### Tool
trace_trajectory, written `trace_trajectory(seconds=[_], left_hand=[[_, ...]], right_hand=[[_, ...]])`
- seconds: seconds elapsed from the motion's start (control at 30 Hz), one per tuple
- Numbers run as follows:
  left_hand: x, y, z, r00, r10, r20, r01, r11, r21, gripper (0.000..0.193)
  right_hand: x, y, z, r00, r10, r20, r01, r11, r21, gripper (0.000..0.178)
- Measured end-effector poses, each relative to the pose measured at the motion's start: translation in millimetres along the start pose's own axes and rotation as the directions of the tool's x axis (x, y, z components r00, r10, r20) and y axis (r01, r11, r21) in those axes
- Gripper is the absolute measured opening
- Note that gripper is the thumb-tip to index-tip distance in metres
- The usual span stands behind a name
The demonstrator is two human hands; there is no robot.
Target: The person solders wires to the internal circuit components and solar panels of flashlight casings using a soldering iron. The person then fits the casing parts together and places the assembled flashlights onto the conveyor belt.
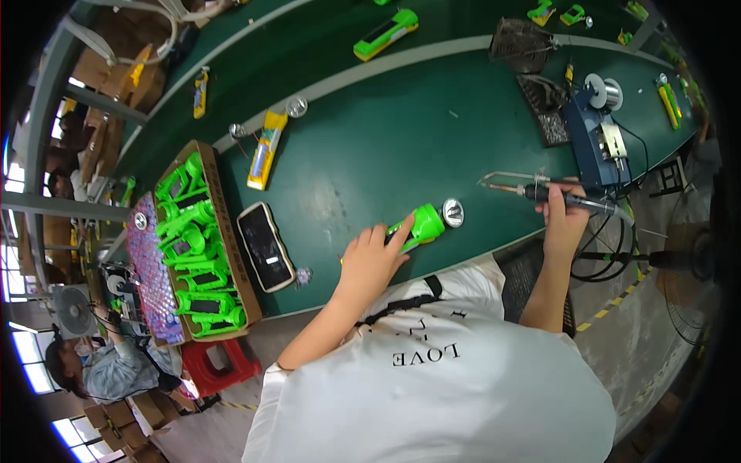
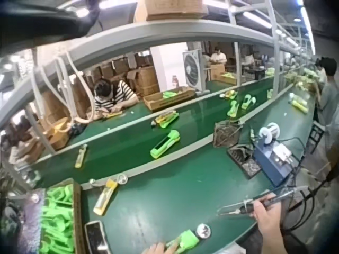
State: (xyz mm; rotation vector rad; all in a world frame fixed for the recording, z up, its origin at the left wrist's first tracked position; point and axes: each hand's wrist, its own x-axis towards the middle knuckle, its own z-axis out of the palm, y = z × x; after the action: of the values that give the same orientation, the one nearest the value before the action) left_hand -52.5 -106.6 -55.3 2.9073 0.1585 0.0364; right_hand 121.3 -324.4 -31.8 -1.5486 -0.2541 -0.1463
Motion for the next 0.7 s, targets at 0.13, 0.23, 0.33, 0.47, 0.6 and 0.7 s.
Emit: trace_trajectory(seconds=[0.13, 0.23, 0.33, 0.47, 0.6, 0.7], left_hand=[[24, -25, -47, 0.981, -0.069, 0.182, 0.103, 0.978, -0.182, 0.063], [66, -50, -88, 0.973, -0.155, 0.172, 0.179, 0.975, -0.133, 0.063], [129, -104, -103, 0.997, -0.077, 0.032, 0.082, 0.964, -0.255, 0.061], [229, -159, -120, 0.976, -0.210, -0.056, 0.202, 0.971, -0.124, 0.064], [317, -212, -100, 0.949, -0.276, -0.154, 0.267, 0.961, -0.076, 0.067], [352, -239, -75, 0.920, -0.342, -0.192, 0.337, 0.940, -0.056, 0.068]], right_hand=[[1, 10, 2, 0.994, 0.101, -0.045, -0.091, 0.977, 0.192, 0.008], [0, 23, 1, 0.987, 0.148, -0.068, -0.128, 0.962, 0.241, 0.009], [-4, 41, 9, 0.960, 0.278, -0.018, -0.265, 0.931, 0.252, 0.010], [-6, 63, 27, 0.946, 0.318, 0.058, -0.321, 0.898, 0.302, 0.014], [-7, 91, 35, 0.949, 0.311, 0.047, -0.302, 0.859, 0.414, 0.012], [-2, 92, 40, 0.963, 0.269, 0.018, -0.253, 0.881, 0.400, 0.009]])
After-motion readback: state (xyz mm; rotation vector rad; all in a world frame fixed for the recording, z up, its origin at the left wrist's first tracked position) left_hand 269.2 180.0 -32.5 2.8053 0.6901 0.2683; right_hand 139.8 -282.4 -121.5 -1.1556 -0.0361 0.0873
